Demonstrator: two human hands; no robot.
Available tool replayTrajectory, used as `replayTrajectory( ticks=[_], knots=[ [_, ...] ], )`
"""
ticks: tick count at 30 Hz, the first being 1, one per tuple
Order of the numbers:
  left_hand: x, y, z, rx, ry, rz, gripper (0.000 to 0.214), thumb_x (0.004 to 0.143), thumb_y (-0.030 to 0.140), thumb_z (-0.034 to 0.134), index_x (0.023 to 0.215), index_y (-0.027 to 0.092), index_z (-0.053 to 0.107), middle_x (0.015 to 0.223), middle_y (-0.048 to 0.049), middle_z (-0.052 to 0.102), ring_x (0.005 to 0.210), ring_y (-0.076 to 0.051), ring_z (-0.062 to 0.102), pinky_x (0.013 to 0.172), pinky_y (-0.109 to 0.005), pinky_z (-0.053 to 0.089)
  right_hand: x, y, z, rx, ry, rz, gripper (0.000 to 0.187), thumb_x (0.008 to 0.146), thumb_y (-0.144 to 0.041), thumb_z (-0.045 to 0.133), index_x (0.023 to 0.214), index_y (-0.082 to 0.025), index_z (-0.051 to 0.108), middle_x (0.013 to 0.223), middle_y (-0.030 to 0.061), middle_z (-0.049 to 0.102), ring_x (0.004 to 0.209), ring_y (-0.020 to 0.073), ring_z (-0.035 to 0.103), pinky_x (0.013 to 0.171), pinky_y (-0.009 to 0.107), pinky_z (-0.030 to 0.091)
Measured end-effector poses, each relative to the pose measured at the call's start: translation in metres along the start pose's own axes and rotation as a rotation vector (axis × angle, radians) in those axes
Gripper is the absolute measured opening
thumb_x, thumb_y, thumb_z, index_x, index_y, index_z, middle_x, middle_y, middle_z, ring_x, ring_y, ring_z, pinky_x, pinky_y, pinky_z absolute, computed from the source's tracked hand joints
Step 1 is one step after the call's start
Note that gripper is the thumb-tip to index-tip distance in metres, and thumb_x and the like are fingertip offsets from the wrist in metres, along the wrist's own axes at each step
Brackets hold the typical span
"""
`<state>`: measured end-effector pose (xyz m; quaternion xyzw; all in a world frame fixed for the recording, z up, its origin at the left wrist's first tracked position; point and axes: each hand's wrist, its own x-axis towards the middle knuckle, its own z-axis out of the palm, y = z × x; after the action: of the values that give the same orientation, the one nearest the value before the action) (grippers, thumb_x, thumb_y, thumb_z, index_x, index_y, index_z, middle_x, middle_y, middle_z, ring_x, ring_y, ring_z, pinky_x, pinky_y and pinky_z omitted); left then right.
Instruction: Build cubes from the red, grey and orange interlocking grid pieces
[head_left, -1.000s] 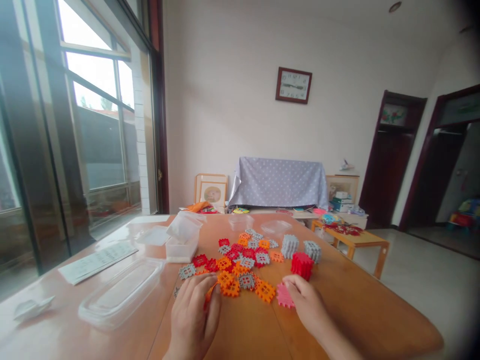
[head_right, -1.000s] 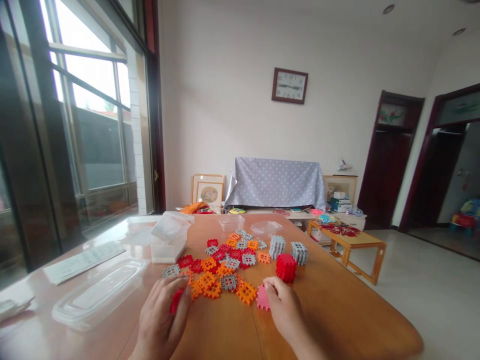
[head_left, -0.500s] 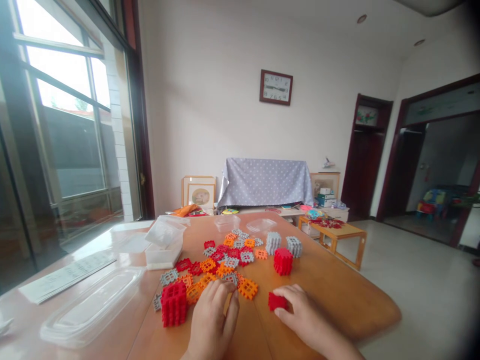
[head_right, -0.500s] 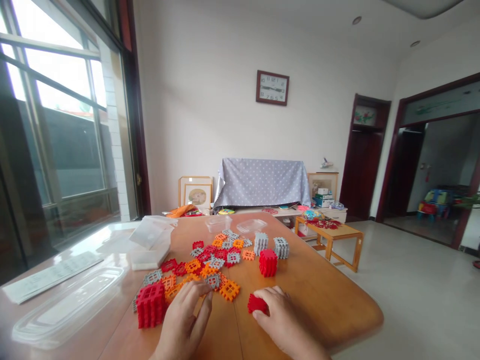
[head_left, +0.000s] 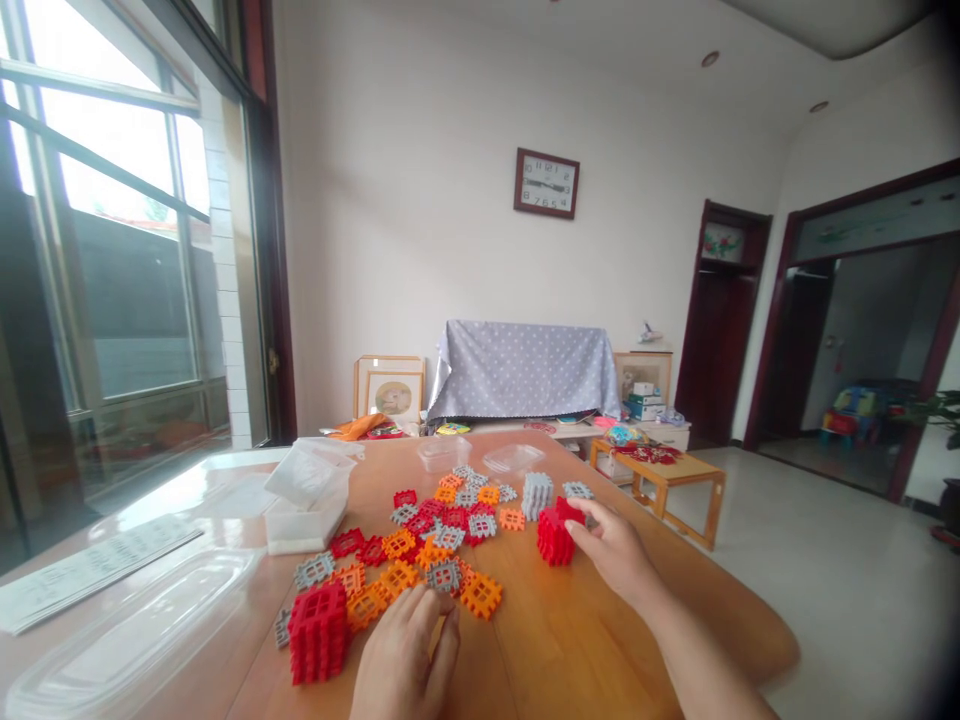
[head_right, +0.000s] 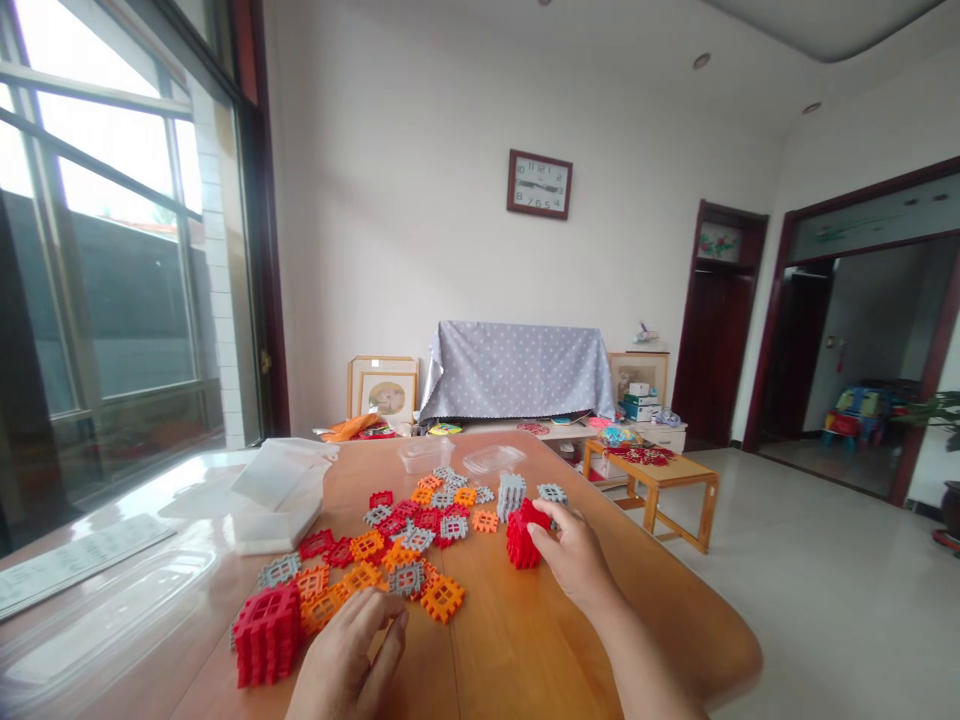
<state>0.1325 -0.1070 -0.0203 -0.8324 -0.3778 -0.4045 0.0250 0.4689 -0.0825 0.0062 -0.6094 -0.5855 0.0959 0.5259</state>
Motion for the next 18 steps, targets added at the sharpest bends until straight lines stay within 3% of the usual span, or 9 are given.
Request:
replayTrajectory(
  ticks=[6,13,15,18],
  knots=[
    [0.001,-0.003,-0.002,0.023,0.007,0.005,0.011,0.096,0.026,0.049,0.088,0.024,0.056,0.082,-0.0026,0.062,0.076,-0.018,0.063,0.068,-0.027,0.051,0.034,0.014,0.002,-0.06,-0.117,-0.064,0.047,0.076,-0.037,0.064,0.12,-0.02,0.071,0.117,0.0106,0.071,0.107,0.0258,0.065,0.094,0.04,0.05],
    [0.003,-0.002,-0.002,0.055,-0.024,0.009,0.014,0.097,0.027,0.047,0.086,0.023,0.054,0.081,-0.0029,0.063,0.074,-0.017,0.064,0.064,-0.024,0.05,0.035,0.028,0.007,0.05,-0.278,-0.022,0.055,0.078,-0.027,0.057,0.131,-0.017,0.064,0.129,0.0103,0.068,0.114,0.0256,0.065,0.101,0.038,0.048],
    [0.002,-0.002,-0.002,0.054,-0.04,0.005,0.014,0.098,0.027,0.046,0.087,0.023,0.054,0.081,-0.003,0.062,0.075,-0.016,0.064,0.065,-0.024,0.05,0.033,0.035,0.007,0.106,-0.254,0.038,0.056,0.078,-0.027,0.056,0.133,-0.017,0.062,0.128,0.0093,0.069,0.109,0.025,0.067,0.098,0.037,0.05],
    [0.001,-0.002,-0.002,0.039,-0.049,-0.003,0.014,0.098,0.027,0.046,0.087,0.023,0.054,0.082,-0.003,0.062,0.076,-0.016,0.064,0.066,-0.024,0.05,0.036,0.052,0.004,0.144,-0.068,0.128,0.054,0.078,-0.03,0.054,0.13,-0.018,0.063,0.13,0.0087,0.068,0.115,0.0236,0.065,0.101,0.034,0.049]
  ],
)
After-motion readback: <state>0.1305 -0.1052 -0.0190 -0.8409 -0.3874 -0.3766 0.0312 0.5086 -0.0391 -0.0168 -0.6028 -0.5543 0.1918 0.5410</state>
